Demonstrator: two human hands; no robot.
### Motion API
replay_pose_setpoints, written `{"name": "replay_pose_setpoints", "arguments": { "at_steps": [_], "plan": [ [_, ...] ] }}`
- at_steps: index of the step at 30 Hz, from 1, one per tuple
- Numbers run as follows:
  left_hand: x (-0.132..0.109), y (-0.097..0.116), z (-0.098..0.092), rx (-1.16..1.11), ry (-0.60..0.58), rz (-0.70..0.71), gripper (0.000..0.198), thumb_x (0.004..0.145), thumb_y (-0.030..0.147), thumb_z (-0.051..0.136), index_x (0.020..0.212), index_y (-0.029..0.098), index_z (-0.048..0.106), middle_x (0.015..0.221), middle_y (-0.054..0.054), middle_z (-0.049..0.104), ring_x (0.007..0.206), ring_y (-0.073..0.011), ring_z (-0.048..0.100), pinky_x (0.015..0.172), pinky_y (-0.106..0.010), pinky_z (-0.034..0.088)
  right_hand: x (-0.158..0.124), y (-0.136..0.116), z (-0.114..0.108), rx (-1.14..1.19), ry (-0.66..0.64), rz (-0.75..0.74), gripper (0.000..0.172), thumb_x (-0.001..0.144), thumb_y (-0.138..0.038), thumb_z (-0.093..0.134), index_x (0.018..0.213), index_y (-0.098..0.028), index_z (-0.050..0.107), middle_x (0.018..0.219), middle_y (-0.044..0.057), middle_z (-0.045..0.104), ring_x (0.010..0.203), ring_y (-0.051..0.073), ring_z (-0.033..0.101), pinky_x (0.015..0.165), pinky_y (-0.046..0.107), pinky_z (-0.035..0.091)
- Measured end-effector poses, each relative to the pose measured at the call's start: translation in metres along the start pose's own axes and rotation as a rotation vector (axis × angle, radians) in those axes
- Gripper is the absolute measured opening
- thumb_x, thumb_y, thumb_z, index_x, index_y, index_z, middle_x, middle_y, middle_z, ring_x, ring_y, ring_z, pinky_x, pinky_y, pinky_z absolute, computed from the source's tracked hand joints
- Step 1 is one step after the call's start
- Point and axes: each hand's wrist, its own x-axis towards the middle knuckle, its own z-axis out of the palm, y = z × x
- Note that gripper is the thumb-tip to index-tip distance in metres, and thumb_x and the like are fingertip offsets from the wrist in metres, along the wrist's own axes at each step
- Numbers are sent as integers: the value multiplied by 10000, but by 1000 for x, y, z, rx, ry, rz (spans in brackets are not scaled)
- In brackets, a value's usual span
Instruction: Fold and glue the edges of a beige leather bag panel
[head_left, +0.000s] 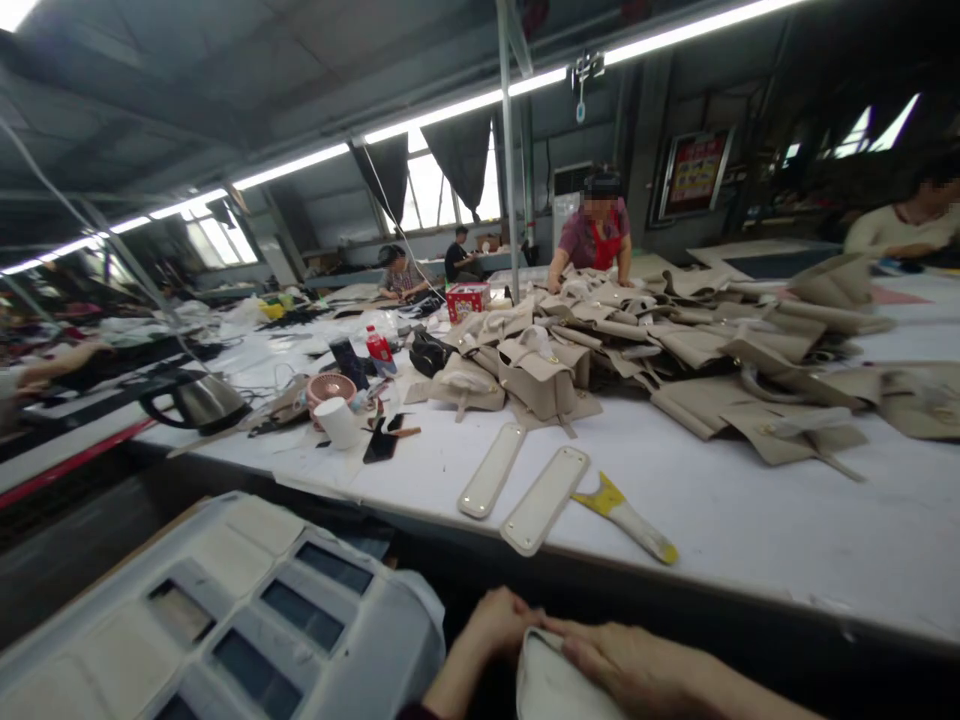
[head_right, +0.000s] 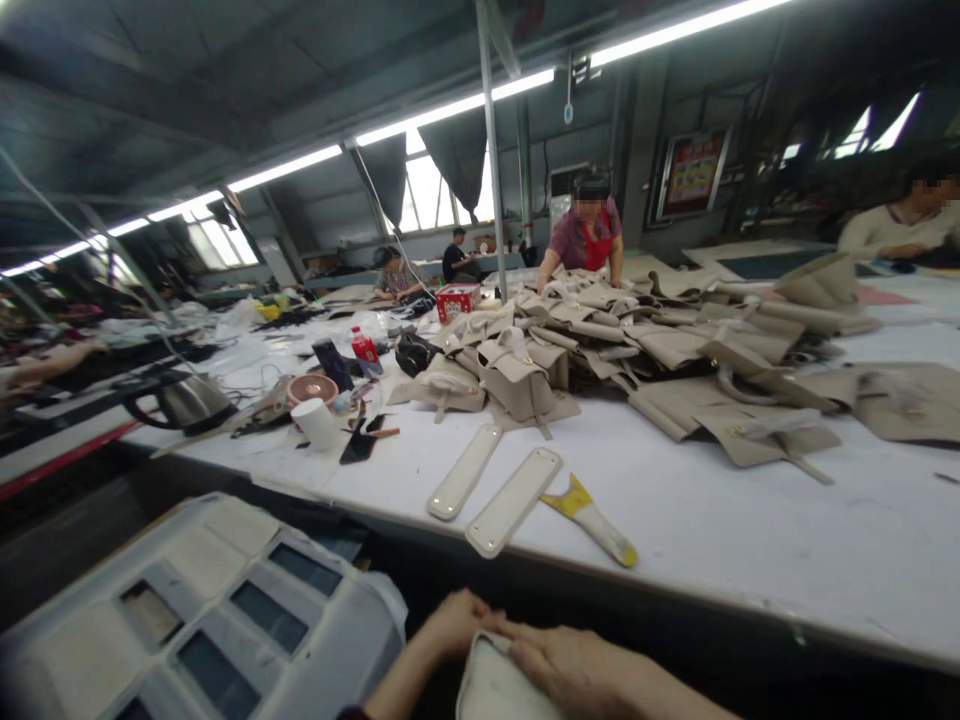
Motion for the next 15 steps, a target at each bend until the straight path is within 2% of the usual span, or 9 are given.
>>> {"name": "replay_pose_setpoints", "arguments": {
  "at_steps": [1, 3, 4, 6, 8, 11, 15],
  "plan": [
    [4, 0, -2, 25, -41, -23, 384, 856, 494, 632, 874, 114, 692, 804, -28, 676, 720, -172, 632, 734, -347, 523, -8, 1, -4, -8, -45, 43, 650, 954, -654, 222, 1496, -316, 340, 1479, 62, 454, 1305, 345, 482, 1116, 502, 365],
    [12, 0, -7, 32, -131, -36, 502, 851, 578, 569, 953, 112, 723, 786, -26, 679, 640, -133, 588, 657, -282, 494, -22, 8, -10, 48, -81, 48, 653, 965, -644, 229, 1503, -287, 332, 1510, 48, 415, 1344, 312, 442, 1151, 472, 313],
    [16, 1, -8, 36, -189, -26, 537, 812, 618, 587, 978, 129, 735, 775, -15, 677, 622, -117, 567, 624, -251, 475, -28, 13, -14, 71, -95, 23, 649, 974, -625, 239, 1507, -265, 324, 1522, 47, 396, 1367, 294, 412, 1165, 453, 286],
    [21, 5, -11, 81, -300, -16, 552, 674, 639, 709, 858, 122, 769, 636, 6, 616, 555, -103, 504, 535, -222, 426, -42, 23, -19, 112, -122, 21, 626, 984, -599, 258, 1509, -263, 316, 1528, 33, 385, 1379, 271, 396, 1174, 432, 263],
    [21, 11, -12, 134, -382, -14, 536, 579, 613, 780, 817, 132, 785, 578, 13, 576, 535, -110, 488, 488, -221, 413, -58, 32, -24, 124, -143, 79, 605, 982, -593, 286, 1501, -285, 330, 1519, 25, 400, 1364, 278, 419, 1166, 445, 271],
    [18, 20, -13, 194, -457, -27, 555, 563, 594, 780, 921, 170, 791, 648, -8, 631, 584, -149, 549, 487, -246, 469, -86, 44, -30, 138, -147, 197, 588, 966, -595, 346, 1479, -310, 370, 1491, 26, 441, 1341, 310, 446, 1147, 482, 292],
    [20, 23, -15, 252, -530, -44, 571, 569, 579, 760, 978, 182, 781, 727, -30, 678, 635, -171, 593, 506, -255, 502, -111, 61, -30, 191, -123, 238, 552, 962, -579, 377, 1454, -331, 415, 1476, 23, 464, 1338, 319, 448, 1143, 501, 289]
  ]
}}
